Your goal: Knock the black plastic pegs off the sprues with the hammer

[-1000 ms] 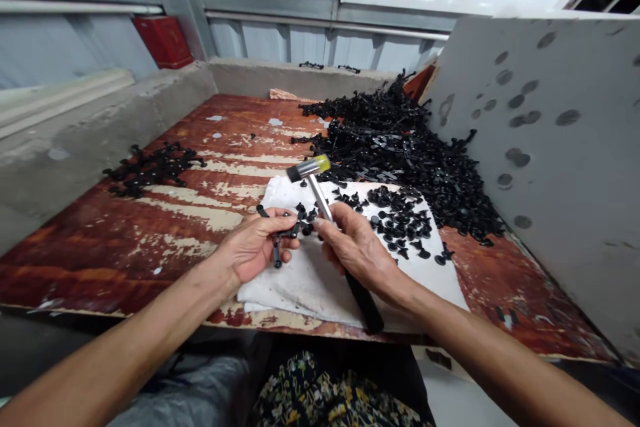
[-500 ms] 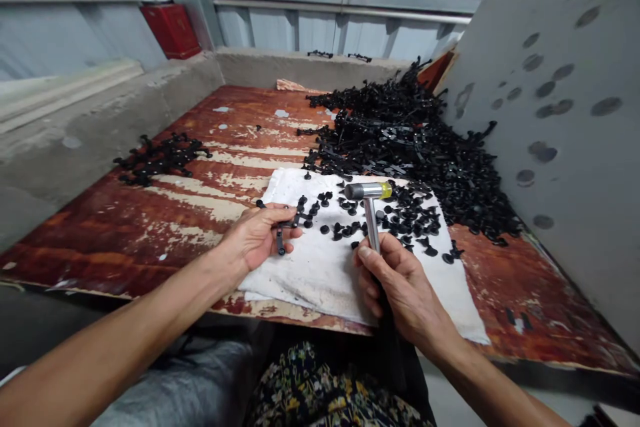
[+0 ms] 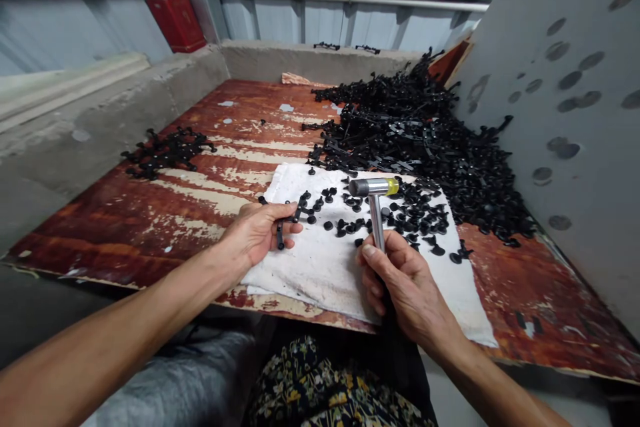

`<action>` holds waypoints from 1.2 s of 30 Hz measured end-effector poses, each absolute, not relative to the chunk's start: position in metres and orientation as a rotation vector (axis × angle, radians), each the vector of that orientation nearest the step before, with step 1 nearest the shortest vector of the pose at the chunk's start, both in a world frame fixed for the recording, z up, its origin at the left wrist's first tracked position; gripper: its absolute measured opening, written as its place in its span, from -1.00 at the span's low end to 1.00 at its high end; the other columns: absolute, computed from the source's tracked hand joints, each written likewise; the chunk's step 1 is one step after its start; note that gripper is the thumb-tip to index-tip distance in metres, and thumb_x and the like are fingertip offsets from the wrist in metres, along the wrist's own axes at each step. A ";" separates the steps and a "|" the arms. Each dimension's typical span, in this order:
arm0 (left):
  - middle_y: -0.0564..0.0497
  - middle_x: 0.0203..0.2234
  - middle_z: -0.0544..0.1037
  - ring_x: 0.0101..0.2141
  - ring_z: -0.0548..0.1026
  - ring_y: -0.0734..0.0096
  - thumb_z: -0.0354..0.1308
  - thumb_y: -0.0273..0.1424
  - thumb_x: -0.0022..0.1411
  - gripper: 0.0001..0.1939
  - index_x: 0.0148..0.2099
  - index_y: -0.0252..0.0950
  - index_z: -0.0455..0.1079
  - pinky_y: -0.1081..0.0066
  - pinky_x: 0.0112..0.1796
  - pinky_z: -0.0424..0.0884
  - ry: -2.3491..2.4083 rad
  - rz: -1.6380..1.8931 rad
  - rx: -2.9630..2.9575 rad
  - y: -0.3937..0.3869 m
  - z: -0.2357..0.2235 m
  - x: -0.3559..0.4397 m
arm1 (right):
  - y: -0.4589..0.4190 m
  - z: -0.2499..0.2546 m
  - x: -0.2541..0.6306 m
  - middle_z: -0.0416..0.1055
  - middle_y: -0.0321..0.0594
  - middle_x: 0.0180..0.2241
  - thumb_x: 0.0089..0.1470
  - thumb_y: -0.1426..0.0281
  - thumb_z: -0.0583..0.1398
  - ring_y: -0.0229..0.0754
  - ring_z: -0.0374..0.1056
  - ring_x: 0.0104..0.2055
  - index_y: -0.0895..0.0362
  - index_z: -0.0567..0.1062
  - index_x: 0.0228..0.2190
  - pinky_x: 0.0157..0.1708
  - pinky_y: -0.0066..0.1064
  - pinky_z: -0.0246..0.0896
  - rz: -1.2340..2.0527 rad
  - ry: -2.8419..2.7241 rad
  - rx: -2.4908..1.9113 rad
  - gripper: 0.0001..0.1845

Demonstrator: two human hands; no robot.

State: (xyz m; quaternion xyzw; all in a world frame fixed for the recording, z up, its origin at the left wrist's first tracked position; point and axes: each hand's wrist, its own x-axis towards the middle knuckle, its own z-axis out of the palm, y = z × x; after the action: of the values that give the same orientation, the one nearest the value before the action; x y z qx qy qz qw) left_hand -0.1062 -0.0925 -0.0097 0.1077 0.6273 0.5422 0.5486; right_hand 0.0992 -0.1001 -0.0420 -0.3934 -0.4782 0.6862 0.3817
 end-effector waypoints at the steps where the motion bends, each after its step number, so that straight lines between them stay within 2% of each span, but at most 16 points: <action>1: 0.06 -0.68 0.44 -0.71 0.47 0.43 0.17 -0.69 0.15 -0.81 -0.48 -0.43 0.34 0.53 -0.80 0.27 1.489 1.288 0.260 -0.093 -0.010 -0.106 | -0.100 -0.042 0.099 0.25 -0.47 -0.53 0.05 0.13 0.28 -0.48 0.02 -0.72 0.08 0.30 -0.39 -0.81 -0.65 -0.01 1.750 -1.222 -1.004 -0.66; 24: 0.08 -0.68 0.41 -0.72 0.46 0.46 0.16 -0.70 0.13 -0.82 -0.47 -0.43 0.31 0.58 -0.80 0.25 1.510 1.287 0.372 -0.092 -0.012 -0.103 | -0.101 -0.045 0.101 0.25 -0.46 -0.50 0.06 0.14 0.28 -0.49 0.04 -0.71 0.10 0.32 -0.39 -0.81 -0.65 0.01 1.743 -1.239 -0.974 -0.67; 30: 0.16 -0.72 0.36 -0.76 0.40 0.50 0.17 -0.69 0.12 -0.75 -0.43 -0.32 0.20 0.60 -0.83 0.19 1.579 1.279 0.369 -0.087 -0.008 -0.101 | -0.103 -0.042 0.104 0.28 -0.41 -0.47 0.16 0.11 0.18 -0.46 0.05 -0.69 0.08 0.36 -0.28 -0.80 -0.61 -0.03 1.672 -1.387 -1.036 -0.71; 33: 0.19 -0.72 0.36 -0.78 0.37 0.51 0.19 -0.67 0.11 -0.72 -0.40 -0.27 0.15 0.62 -0.83 0.15 1.605 1.263 0.385 -0.086 -0.008 -0.101 | -0.100 -0.037 0.108 0.34 -0.33 -0.45 0.25 0.23 0.08 -0.36 0.20 -0.60 0.10 0.41 -0.09 -0.69 -0.55 0.16 1.442 -1.699 -1.086 -0.72; 36: 0.19 -0.73 0.36 -0.78 0.37 0.51 0.18 -0.67 0.10 -0.70 -0.40 -0.25 0.13 0.63 -0.82 0.14 1.628 1.246 0.421 -0.083 -0.009 -0.102 | -0.094 -0.035 0.110 0.48 -0.15 -0.25 0.24 0.42 0.04 -0.23 0.41 -0.35 0.13 0.34 0.14 -0.34 -0.38 0.41 1.015 -2.018 -0.956 -0.56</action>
State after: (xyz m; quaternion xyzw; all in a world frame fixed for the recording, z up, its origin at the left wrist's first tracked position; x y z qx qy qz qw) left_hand -0.1020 -0.0834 -0.0086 0.1743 0.6732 0.5154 0.5008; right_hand 0.1102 -0.0939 -0.0349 -0.3670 -0.7744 0.3895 0.3375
